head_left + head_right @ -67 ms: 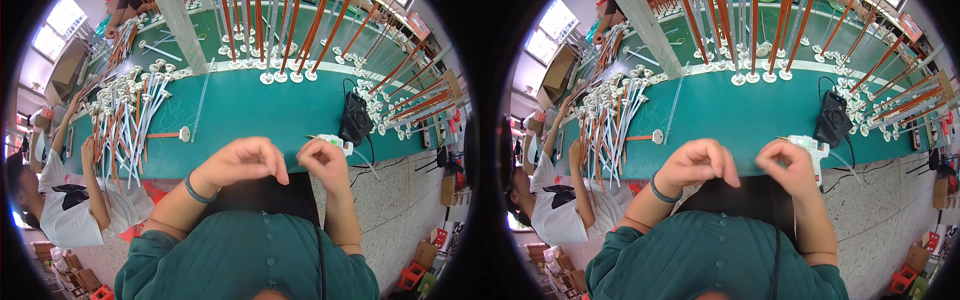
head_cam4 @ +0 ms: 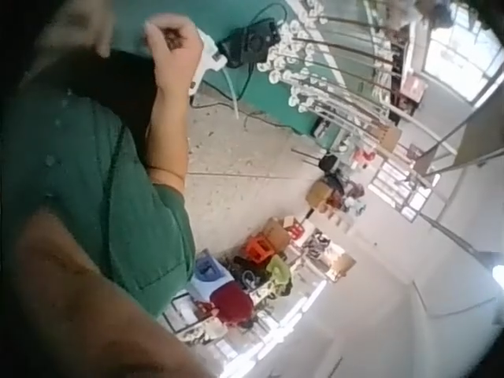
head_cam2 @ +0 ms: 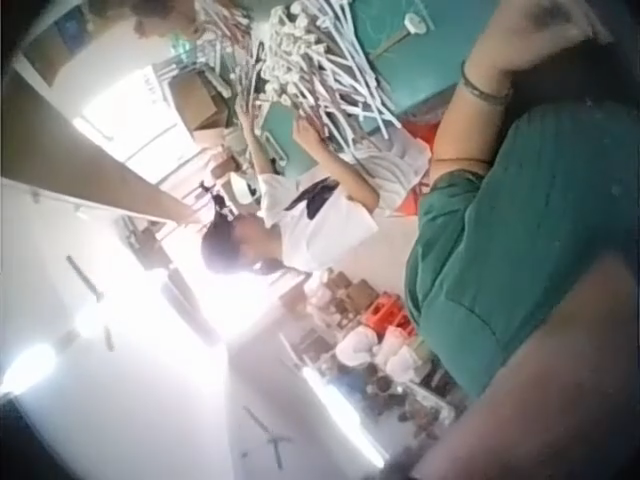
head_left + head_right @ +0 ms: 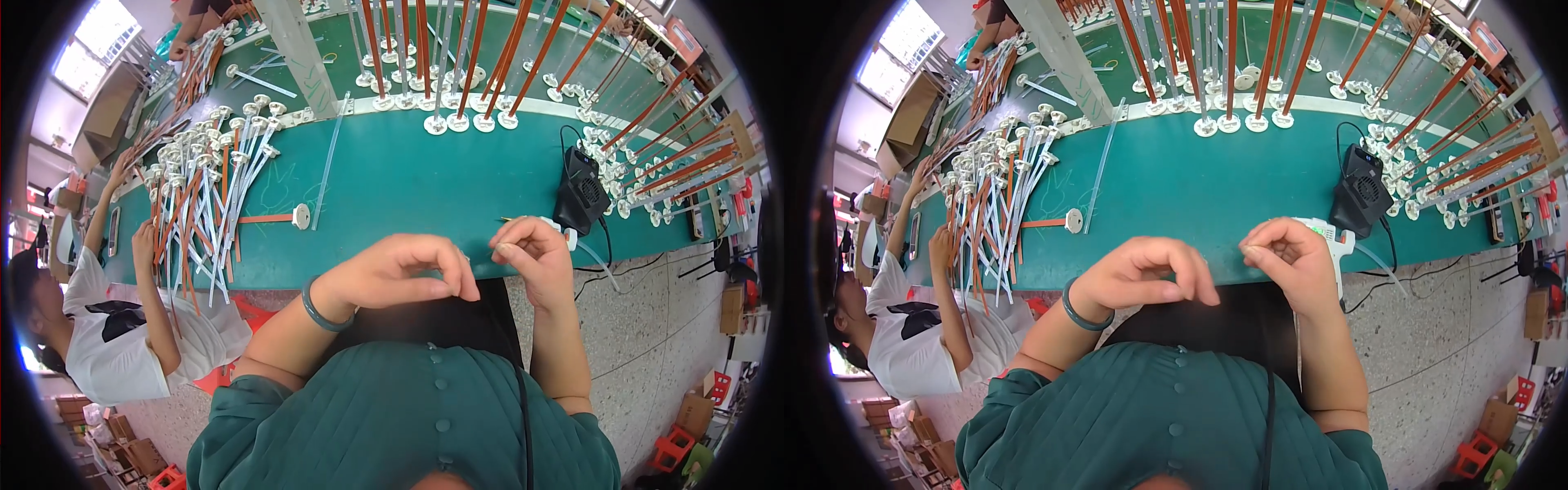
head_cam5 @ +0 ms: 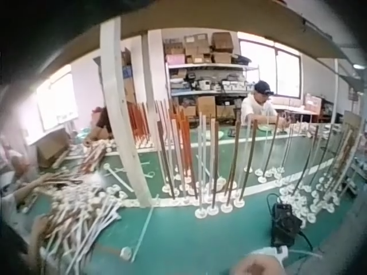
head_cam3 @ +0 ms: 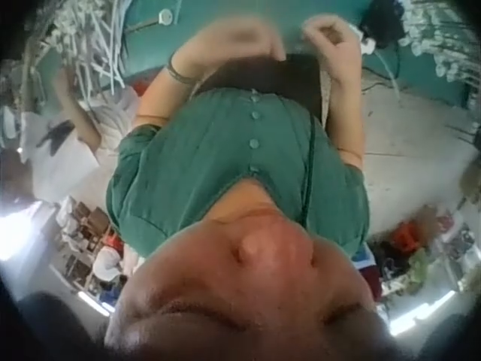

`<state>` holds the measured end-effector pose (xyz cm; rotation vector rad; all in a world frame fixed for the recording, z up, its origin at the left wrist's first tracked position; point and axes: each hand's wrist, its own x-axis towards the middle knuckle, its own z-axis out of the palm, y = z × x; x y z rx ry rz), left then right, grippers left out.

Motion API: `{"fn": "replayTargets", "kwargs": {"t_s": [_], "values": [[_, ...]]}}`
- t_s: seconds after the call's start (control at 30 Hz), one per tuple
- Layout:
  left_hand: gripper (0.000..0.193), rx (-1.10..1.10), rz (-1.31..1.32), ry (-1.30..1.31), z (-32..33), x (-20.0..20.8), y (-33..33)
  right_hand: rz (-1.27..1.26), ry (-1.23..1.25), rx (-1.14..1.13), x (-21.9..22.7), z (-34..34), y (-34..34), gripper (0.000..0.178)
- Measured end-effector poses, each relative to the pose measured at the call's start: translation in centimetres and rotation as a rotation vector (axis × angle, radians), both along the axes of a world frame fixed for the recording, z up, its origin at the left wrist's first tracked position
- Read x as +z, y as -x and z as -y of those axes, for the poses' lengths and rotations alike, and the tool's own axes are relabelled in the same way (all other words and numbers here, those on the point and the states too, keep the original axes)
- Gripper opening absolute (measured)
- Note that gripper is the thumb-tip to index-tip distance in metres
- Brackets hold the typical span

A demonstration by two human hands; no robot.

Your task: Using a hot glue gun to attach wooden sticks to small white plastic bases on a factory assembly line.

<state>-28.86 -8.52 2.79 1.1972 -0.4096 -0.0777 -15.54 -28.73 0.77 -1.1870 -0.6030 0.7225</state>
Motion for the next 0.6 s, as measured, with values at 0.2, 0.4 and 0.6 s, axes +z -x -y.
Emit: {"fn": "replayTargets", "kwargs": {"t_s": [0.2, 0.4, 0.6], "values": [[0.003, 0.070, 0.148, -0.223, 0.5, -1.1, -0.7, 0.253, -0.052, 0.155, 1.0, -1.2, 0.3, 0.018], [0.009, 0.067, 0.163, -0.435, 0.6, -0.2, -1.0, 0.426, 0.149, 0.192, 2.1, -1.1, 0.1, 0.020], [0.011, 0.200, 0.282, -0.644, 1.0, 0.6, -0.7, 0.491, 0.204, -0.045, 1.6, -1.3, 1.5, 0.002]]}}
